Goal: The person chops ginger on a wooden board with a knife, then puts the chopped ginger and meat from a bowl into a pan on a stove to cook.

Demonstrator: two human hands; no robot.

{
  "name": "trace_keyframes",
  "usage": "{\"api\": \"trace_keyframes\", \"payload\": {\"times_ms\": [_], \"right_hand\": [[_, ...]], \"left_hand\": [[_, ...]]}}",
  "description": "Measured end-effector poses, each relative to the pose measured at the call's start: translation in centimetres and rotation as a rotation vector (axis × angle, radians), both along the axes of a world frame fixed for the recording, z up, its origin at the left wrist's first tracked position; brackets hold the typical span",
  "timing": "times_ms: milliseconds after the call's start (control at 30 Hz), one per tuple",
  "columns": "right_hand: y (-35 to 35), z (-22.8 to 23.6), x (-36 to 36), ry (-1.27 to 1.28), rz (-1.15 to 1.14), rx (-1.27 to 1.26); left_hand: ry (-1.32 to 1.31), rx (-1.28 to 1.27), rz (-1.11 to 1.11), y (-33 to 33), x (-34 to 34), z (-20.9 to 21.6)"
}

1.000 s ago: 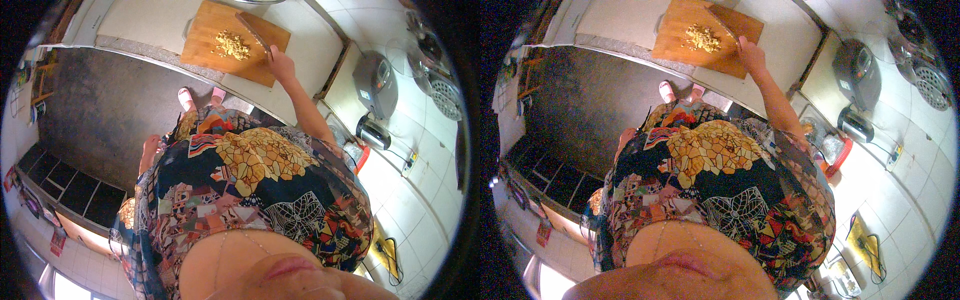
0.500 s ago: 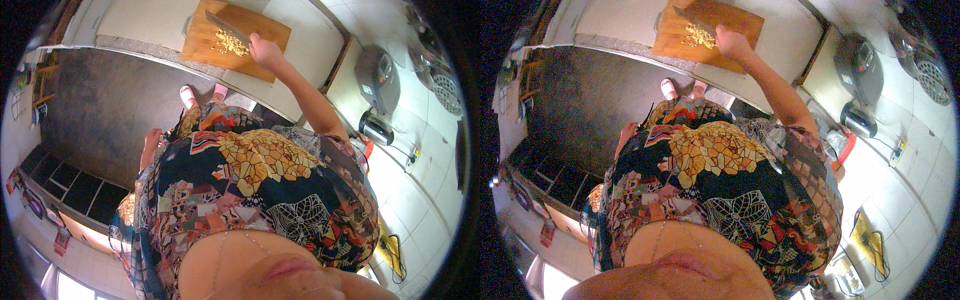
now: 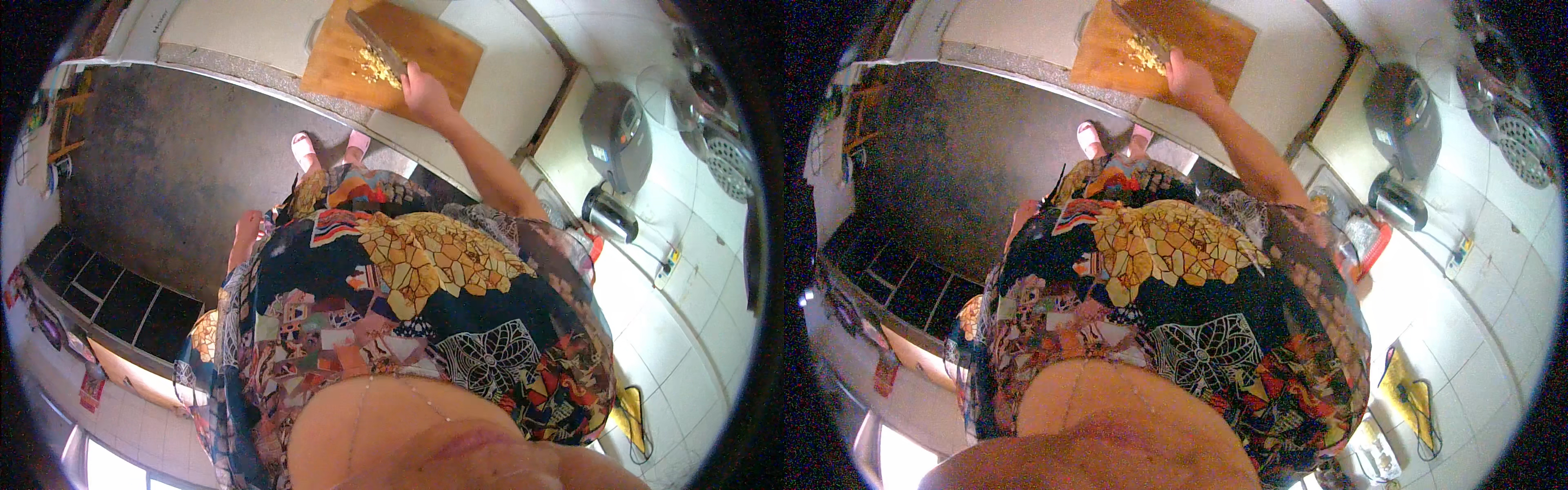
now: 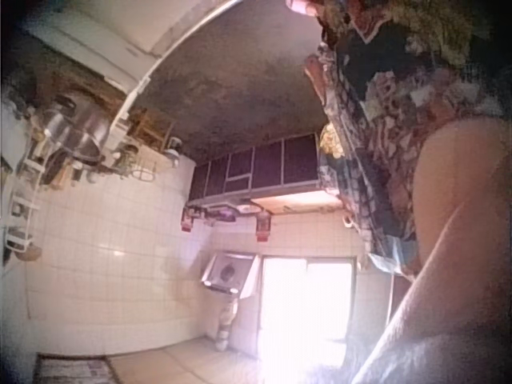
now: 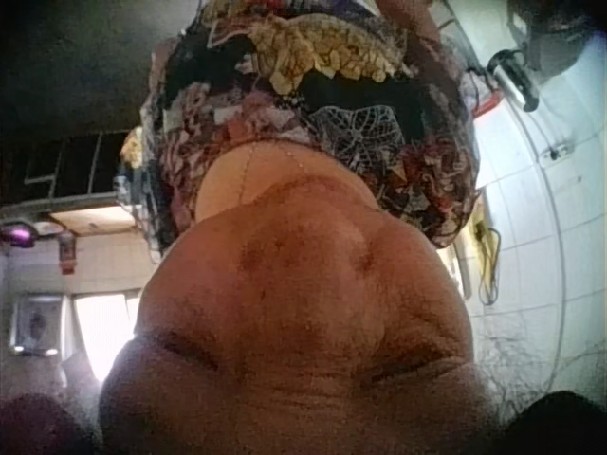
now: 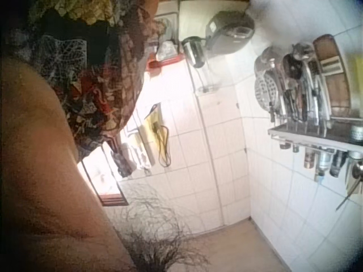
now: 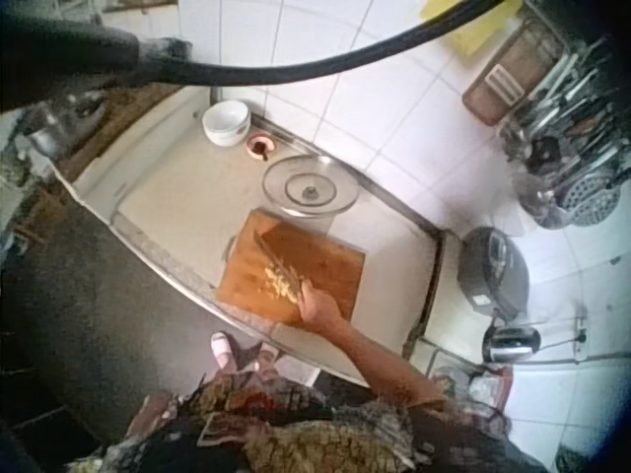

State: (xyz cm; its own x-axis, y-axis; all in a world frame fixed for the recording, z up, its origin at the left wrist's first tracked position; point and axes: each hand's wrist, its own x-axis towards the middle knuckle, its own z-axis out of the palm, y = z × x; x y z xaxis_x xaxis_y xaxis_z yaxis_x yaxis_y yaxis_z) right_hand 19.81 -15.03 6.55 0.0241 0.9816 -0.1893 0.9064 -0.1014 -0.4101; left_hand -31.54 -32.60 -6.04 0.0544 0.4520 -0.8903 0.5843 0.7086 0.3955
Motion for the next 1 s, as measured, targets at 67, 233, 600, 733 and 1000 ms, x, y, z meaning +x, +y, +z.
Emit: {"api": "trace_keyframes", "payload": {"times_ms": [67, 233, 600, 733, 1000], "right_hand": [[0.4, 1.8, -1.3, 0.026, 0.040, -0.007], [-1.1, 1.7, -1.6, -0.024, -0.033, -0.085], [-1.4, 1.1, -3.6, -0.003, -0.063, -0.045], [0.0, 1.9, -3.4, 0.029, 0.036, 0.030], [-0.4, 1.4, -4.7, 0.023, -0.081, -0.026]], "left_hand": [[0.007, -0.048, 0.003, -1.8, -0.9, -0.2], [0.029, 0.197, -0.061, 2.5, 2.4, 2.5], [-0.026, 0.033, -0.027, -0.5, -0.3, 0.0], [-0.033, -0.052, -0.115, -1.9, -2.2, -1.7], [-0.125, 0.074, -0.022, -0.7, -1.8, 0.3]]}}
